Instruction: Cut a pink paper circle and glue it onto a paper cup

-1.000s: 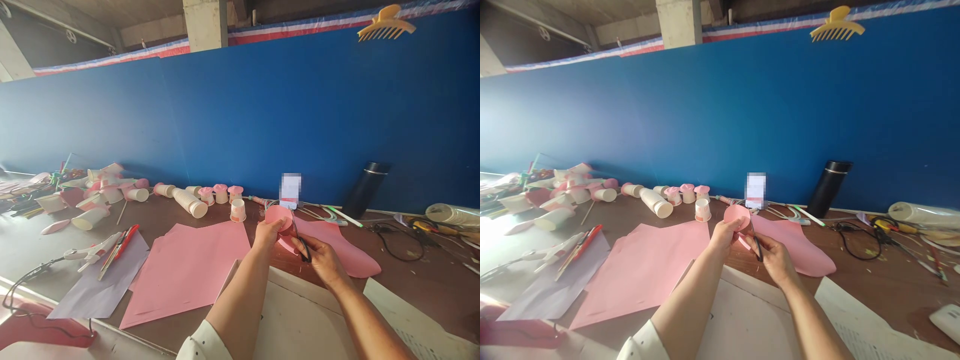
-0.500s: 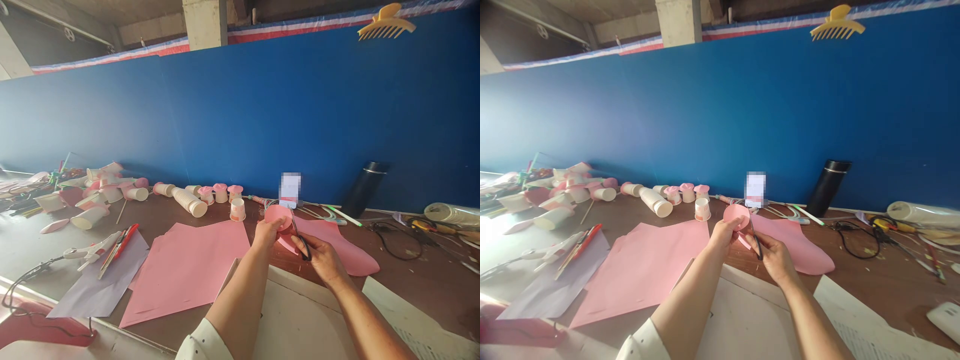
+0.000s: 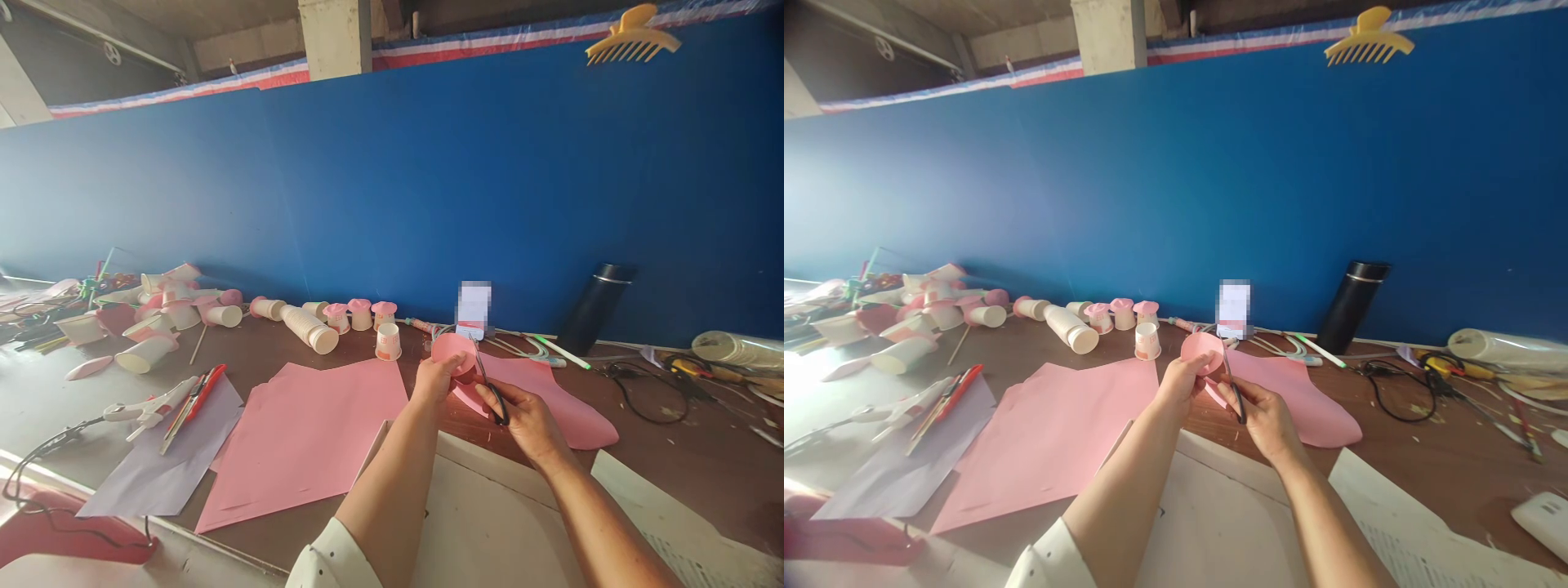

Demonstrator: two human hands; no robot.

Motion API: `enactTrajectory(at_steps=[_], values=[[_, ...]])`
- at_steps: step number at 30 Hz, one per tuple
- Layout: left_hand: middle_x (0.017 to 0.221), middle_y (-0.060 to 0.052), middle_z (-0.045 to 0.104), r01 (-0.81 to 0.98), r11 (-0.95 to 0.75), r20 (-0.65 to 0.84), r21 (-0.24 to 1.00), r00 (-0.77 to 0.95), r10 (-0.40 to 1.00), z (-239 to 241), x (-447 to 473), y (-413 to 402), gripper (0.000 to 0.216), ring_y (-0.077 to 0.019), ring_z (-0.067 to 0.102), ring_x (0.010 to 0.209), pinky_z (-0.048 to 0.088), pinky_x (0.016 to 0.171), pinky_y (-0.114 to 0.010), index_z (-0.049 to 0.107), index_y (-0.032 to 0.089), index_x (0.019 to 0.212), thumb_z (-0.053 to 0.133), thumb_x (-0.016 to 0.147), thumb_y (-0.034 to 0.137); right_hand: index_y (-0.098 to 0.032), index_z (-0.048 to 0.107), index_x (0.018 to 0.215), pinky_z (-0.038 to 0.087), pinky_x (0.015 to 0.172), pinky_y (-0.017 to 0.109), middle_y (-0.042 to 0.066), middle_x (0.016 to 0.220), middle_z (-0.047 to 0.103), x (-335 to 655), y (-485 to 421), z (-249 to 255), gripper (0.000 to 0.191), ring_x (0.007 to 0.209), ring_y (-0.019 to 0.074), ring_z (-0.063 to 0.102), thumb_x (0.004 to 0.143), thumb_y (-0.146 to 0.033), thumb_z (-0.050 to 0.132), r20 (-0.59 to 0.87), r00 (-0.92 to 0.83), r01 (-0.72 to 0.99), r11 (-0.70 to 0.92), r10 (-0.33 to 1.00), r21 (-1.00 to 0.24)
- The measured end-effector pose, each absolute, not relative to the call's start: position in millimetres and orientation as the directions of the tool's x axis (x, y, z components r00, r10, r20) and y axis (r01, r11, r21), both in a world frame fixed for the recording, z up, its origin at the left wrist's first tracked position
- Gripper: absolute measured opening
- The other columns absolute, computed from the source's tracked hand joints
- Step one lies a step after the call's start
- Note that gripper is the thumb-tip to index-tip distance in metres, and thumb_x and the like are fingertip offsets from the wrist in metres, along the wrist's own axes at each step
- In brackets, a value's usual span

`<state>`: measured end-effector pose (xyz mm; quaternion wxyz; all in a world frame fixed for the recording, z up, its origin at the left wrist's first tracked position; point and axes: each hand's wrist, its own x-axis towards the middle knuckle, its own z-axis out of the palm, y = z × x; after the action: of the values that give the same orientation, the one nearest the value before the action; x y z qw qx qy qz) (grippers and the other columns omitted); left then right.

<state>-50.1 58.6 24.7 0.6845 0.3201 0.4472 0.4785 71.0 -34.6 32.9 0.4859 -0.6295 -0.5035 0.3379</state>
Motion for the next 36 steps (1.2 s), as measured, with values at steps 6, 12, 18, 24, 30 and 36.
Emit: enactTrajectory(at_steps=[6,12,18,24,30,36], values=[[0.075,-0.005,0.062,-0.393,0.344,-0.307,0.853,0.156,0.939,26,-50,58,0.036,-0.0079,0.051,0.060,0.037,0.052,-0.020,0.068,0.009,0.086,0.082,0.061,0.030,-0.019,0.076,0.105,0.042,0.059,0.025,-0.001,0.063,0.063,75,-32,26,0.053,0.062,0.0167,0.055,0.068,-0.058,0.072,0.056,0.247,0.269,-0.013,0.967,-0.963],[0.077,-0.004,0.062,-0.374,0.344,-0.321,0.861,0.126,0.939,28,-52,56,0.042,-0.0070,0.049,0.059,0.038,0.054,-0.020,0.068,0.010,0.090,0.084,0.059,0.033,-0.021,0.076,0.105,0.042,0.060,0.024,-0.002,0.063,0.064,78,-31,25,0.050,0.063,0.0166,0.057,0.069,-0.056,0.072,0.060,0.243,0.298,-0.016,0.968,-0.954],[0.071,-0.002,0.058,-0.364,0.327,-0.299,0.872,0.134,0.945,26,-53,58,0.039,-0.0054,0.043,0.055,0.035,0.051,-0.020,0.068,0.010,0.088,0.082,0.061,0.035,-0.020,0.077,0.103,0.042,0.058,0.026,0.000,0.063,0.065,74,-33,29,0.054,0.063,0.0182,0.058,0.067,-0.059,0.071,0.064,0.266,0.286,-0.016,0.962,-0.958],[0.070,-0.001,0.055,-0.387,0.333,-0.307,0.860,0.129,0.943,30,-54,57,0.036,-0.0048,0.042,0.054,0.033,0.049,-0.019,0.068,0.010,0.086,0.082,0.061,0.031,-0.019,0.076,0.105,0.045,0.060,0.027,0.001,0.064,0.066,75,-32,27,0.054,0.066,0.0201,0.061,0.066,-0.057,0.073,0.047,0.257,0.271,-0.025,0.965,-0.962],[0.074,-0.003,0.058,-0.499,0.349,-0.327,0.793,0.134,0.935,36,-53,54,0.038,-0.0050,0.044,0.055,0.036,0.050,-0.018,0.067,0.009,0.094,0.081,0.064,0.027,-0.020,0.076,0.107,0.045,0.060,0.025,-0.001,0.062,0.064,73,-32,28,0.052,0.066,0.0193,0.060,0.068,-0.055,0.074,0.042,0.234,0.262,-0.021,0.971,-0.965],[0.078,-0.006,0.061,-0.447,0.343,-0.334,0.827,0.101,0.937,26,-52,61,0.044,-0.0074,0.049,0.057,0.037,0.050,-0.020,0.067,0.009,0.097,0.082,0.061,0.029,-0.020,0.076,0.107,0.043,0.061,0.025,-0.001,0.066,0.065,73,-33,28,0.053,0.066,0.0176,0.057,0.069,-0.057,0.072,0.056,0.206,0.312,-0.011,0.977,-0.950]])
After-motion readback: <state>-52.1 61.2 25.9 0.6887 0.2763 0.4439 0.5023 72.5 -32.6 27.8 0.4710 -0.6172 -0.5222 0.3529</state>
